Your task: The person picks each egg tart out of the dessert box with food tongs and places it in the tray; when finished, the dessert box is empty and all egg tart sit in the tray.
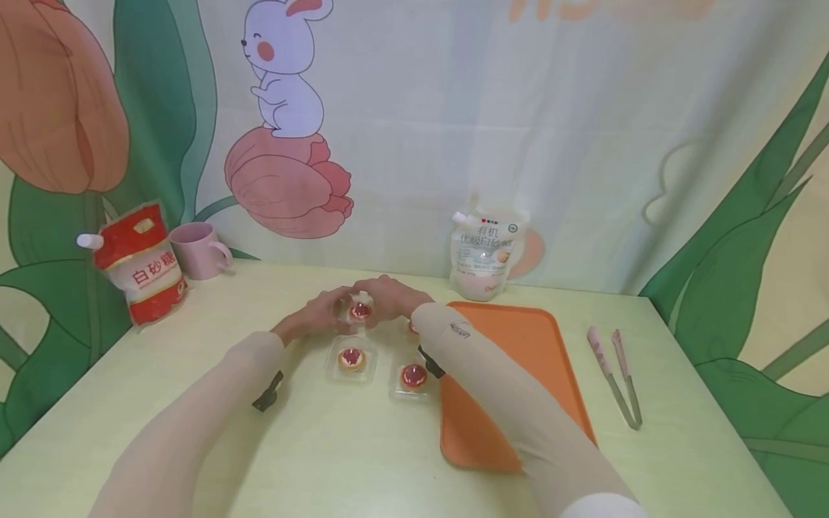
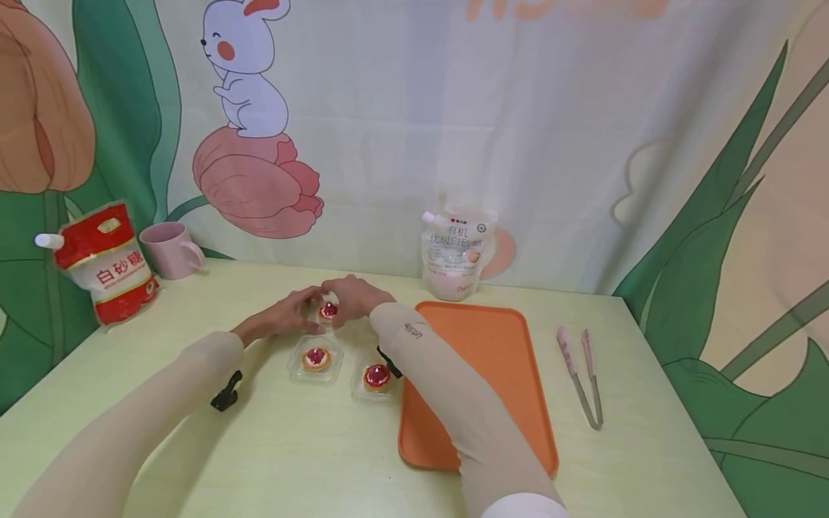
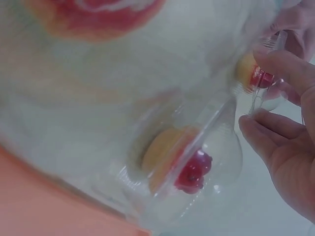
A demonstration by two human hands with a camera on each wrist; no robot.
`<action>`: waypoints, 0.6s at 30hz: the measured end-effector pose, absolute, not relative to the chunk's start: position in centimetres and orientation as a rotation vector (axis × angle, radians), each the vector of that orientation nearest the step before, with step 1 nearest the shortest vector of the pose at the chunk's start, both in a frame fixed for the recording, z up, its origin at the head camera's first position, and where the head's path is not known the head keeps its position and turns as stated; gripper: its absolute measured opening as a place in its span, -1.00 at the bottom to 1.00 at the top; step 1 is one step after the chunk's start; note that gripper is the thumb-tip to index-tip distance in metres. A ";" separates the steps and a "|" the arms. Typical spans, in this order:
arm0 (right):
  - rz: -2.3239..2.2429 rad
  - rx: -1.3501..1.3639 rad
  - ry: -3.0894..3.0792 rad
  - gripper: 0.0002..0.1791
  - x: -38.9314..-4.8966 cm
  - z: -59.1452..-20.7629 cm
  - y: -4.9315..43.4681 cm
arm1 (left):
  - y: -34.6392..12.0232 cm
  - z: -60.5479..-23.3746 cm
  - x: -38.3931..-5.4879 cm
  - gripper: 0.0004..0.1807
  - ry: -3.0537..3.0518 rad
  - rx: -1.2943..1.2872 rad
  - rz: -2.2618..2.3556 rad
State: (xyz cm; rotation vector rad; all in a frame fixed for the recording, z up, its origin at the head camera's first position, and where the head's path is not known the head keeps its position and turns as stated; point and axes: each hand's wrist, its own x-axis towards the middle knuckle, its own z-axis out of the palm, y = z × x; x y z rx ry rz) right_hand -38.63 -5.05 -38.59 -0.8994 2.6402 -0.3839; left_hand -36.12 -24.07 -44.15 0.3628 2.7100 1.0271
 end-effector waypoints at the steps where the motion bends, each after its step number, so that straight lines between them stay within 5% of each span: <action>1: -0.384 -0.905 2.633 -0.18 -38.7 -38.5 -5.1 | -24.2 -44.2 -36.2 -0.09 2.707 0.365 1.031; 18: -0.518 -0.876 2.570 -0.28 -39.3 -38.5 -5.2 | -24.5 -44.3 -36.6 -0.12 2.715 0.404 1.050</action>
